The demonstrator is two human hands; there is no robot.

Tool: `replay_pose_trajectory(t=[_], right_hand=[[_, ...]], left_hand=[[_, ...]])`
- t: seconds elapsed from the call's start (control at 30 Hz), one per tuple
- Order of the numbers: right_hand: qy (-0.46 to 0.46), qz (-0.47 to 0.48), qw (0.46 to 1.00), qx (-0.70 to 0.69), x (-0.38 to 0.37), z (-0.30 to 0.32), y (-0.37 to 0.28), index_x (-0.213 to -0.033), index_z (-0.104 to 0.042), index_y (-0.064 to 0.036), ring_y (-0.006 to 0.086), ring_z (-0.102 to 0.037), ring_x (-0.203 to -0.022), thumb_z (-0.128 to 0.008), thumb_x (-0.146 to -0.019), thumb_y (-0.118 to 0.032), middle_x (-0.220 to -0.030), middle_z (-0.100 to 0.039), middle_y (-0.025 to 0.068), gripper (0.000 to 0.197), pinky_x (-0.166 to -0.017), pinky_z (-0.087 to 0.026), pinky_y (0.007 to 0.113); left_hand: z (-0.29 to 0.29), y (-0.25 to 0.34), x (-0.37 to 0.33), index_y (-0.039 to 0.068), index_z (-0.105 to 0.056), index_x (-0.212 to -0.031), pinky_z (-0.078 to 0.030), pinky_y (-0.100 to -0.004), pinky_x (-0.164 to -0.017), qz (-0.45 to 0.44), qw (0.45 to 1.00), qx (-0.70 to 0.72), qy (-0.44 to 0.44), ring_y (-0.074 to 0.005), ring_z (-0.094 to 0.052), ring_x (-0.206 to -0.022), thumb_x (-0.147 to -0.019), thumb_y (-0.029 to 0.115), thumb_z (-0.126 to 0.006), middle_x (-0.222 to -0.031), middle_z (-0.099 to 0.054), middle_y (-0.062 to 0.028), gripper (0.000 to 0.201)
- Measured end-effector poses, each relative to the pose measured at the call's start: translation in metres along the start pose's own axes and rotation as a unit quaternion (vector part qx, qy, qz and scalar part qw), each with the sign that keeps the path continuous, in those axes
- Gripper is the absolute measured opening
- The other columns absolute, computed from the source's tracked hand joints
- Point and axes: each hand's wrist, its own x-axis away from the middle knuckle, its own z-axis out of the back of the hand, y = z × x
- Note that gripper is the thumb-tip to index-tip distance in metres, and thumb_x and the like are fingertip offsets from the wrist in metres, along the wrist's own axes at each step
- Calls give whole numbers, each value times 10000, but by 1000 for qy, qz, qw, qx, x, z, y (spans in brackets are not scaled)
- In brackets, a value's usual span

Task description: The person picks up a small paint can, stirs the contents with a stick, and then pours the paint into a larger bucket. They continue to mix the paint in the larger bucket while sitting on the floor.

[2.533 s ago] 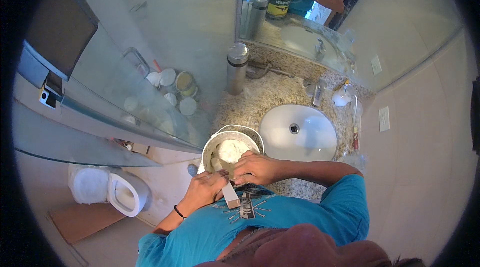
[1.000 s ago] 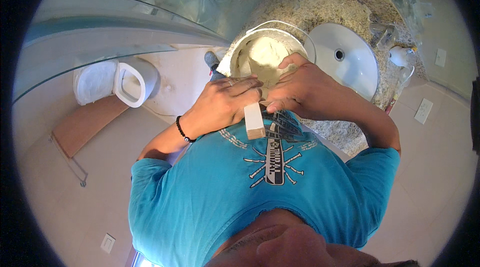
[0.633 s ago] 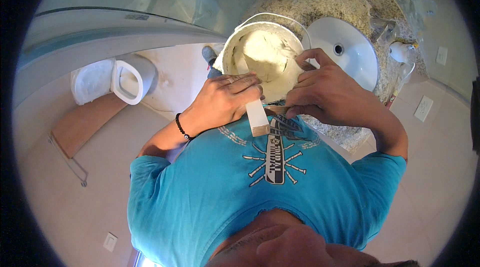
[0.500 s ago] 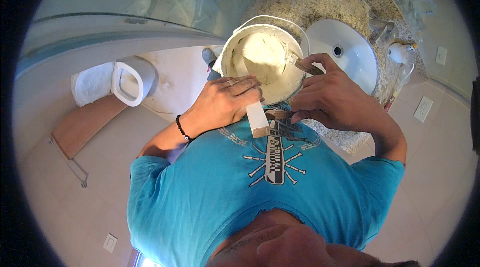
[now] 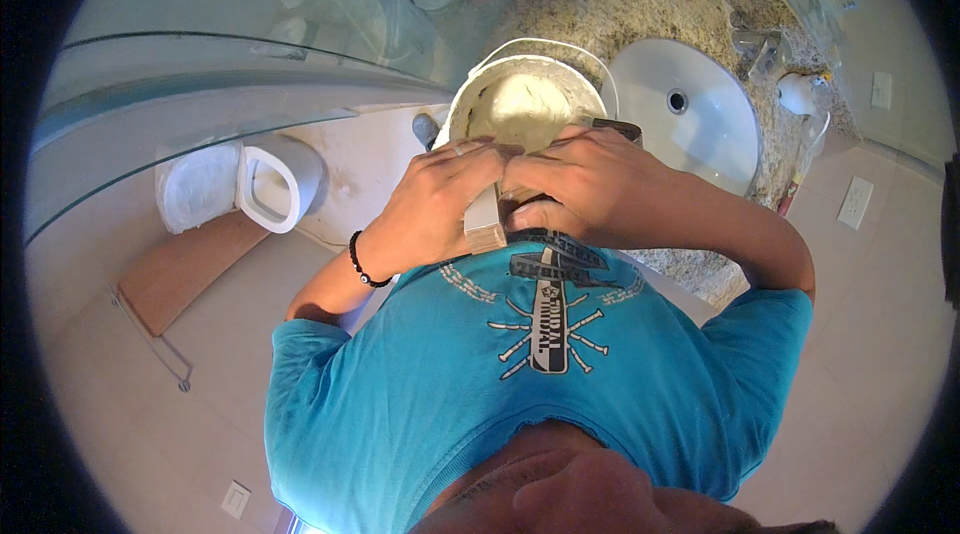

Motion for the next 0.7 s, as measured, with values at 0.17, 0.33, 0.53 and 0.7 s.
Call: replay_pose_trajectory(t=[0.17, 0.33, 0.53, 0.7], right_hand=[[-87, -62, 992, -69, -5, 9, -7, -1076, -700, -83, 415, -693, -851, -672, -965, -373, -846, -710, 196, 311, -800, -527, 519], [-84, -41, 988, -121, -8, 12, -7, -1092, -734, -69, 425, -709, -823, -661, -967, -354, -827, -722, 224, 320, -774, -545, 532], [-85, -9, 986, -146, -3, 11, 4, -1156, -734, -174, 416, -709, -813, -668, -972, -300, -825, -707, 217, 232, -743, -554, 523], [-77, 35, 992, -90, 8, 5, 9, -1092, -725, -179, 397, -712, -746, -660, -968, -250, -785, -700, 175, 157, -659, -558, 497]], left_hand=[[6, -3, -1, -7, -610, -960, -489, -537, -1112, -16, 999, 1, -45, -418, -700, -966, -814, 361, -809, -883, -680, -166, 443], [4, -4, 2, 23, -679, -1285, -453, -535, -1151, 28, 994, 25, -101, -460, -647, -1214, -743, 366, -781, -1229, -723, -187, 650], [-5, -7, 4, 30, -687, -1158, -465, -519, -1162, -33, 997, -14, -69, -360, -700, -1128, -799, 236, -806, -1124, -730, -162, 431], [-17, -8, 8, 25, -685, -1155, -524, -515, -1111, -34, 996, 5, -88, -395, -637, -1284, -728, 173, -787, -1202, -720, -151, 464]])
